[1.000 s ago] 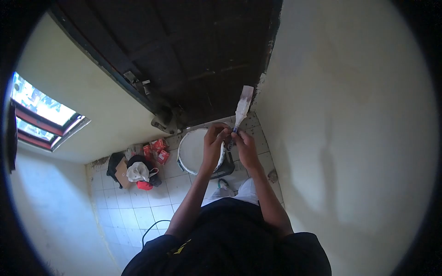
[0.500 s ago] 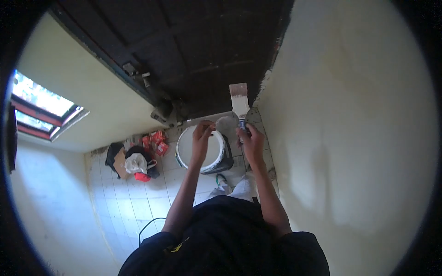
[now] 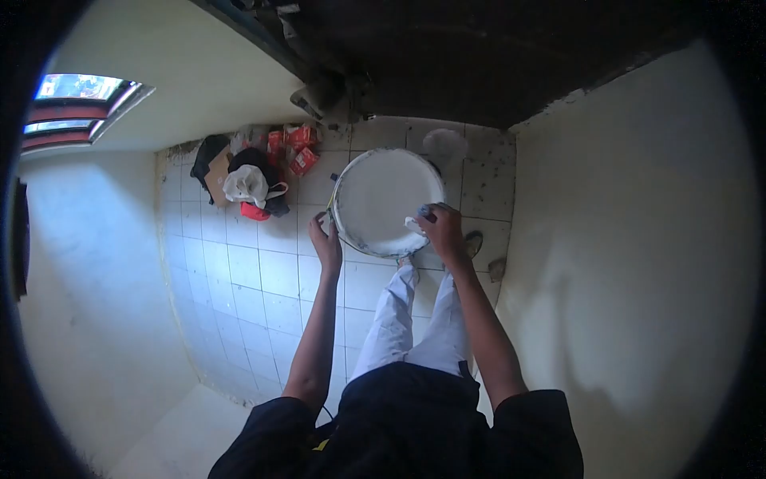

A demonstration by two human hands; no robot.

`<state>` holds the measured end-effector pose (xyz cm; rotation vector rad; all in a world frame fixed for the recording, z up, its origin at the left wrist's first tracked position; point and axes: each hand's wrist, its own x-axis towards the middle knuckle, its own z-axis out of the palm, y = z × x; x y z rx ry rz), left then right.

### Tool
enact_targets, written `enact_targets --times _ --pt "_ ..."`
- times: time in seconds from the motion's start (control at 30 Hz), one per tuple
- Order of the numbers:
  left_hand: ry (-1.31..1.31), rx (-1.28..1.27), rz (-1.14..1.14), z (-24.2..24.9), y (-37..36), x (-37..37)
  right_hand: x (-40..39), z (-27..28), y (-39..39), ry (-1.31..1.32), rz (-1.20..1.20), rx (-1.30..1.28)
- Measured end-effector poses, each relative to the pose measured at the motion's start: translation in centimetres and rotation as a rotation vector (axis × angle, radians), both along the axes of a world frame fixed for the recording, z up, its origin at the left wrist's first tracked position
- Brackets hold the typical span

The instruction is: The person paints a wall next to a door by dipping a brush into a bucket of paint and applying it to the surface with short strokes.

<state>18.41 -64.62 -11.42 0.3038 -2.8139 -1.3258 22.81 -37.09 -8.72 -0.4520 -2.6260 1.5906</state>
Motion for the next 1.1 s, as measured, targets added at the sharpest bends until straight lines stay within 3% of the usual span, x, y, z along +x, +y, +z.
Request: enact_targets --times 0.1,0.17,0.3,0.43,0.5,0.6,0.83,0.9,1.1 --pt "0.045 0.047 0.144 -3.9 0.2 -1.2 -3.5 -2.5 -2.3 0.061 0.188 0.102" --pt "-0.059 0.226 0.285 -5.7 0.3 -2.2 -5.1 -4.1 -3.3 0.035 0.266 0.101" --pt "-0.096 0.117 0.274 -8.1 1.1 -2.8 -7.0 -6.6 -4.1 0.081 0.27 0.1" --pt "-0.144 0.014 0.349 -8.1 2.1 -3.0 -7.3 -8.8 -4.6 -0.021 0.211 0.031" --pt "-0.141 0.004 0.356 -8.3 2.1 -2.9 -7.0 -10.0 -5.4 -0.171 0.154 -0.249" --pt "-0.174 -0.022 0.359 -8.4 2.2 -3.1 -6.4 -10.9 -6.8 -0.116 0.133 -0.308" --pt "-0.164 -0.08 0.361 -8.7 2.2 -3.1 -5.9 -12.5 -8.3 -0.167 0.129 -0.305" --pt "-0.199 -0.033 0.375 -8.6 2.2 -3.2 -5.9 -13.1 -8.5 -0.069 0.196 -0.097" --pt "-0.209 -0.048 0.367 -8.8 2.1 -3.0 -6.1 -11.9 -8.2 -0.099 0.195 -0.183"
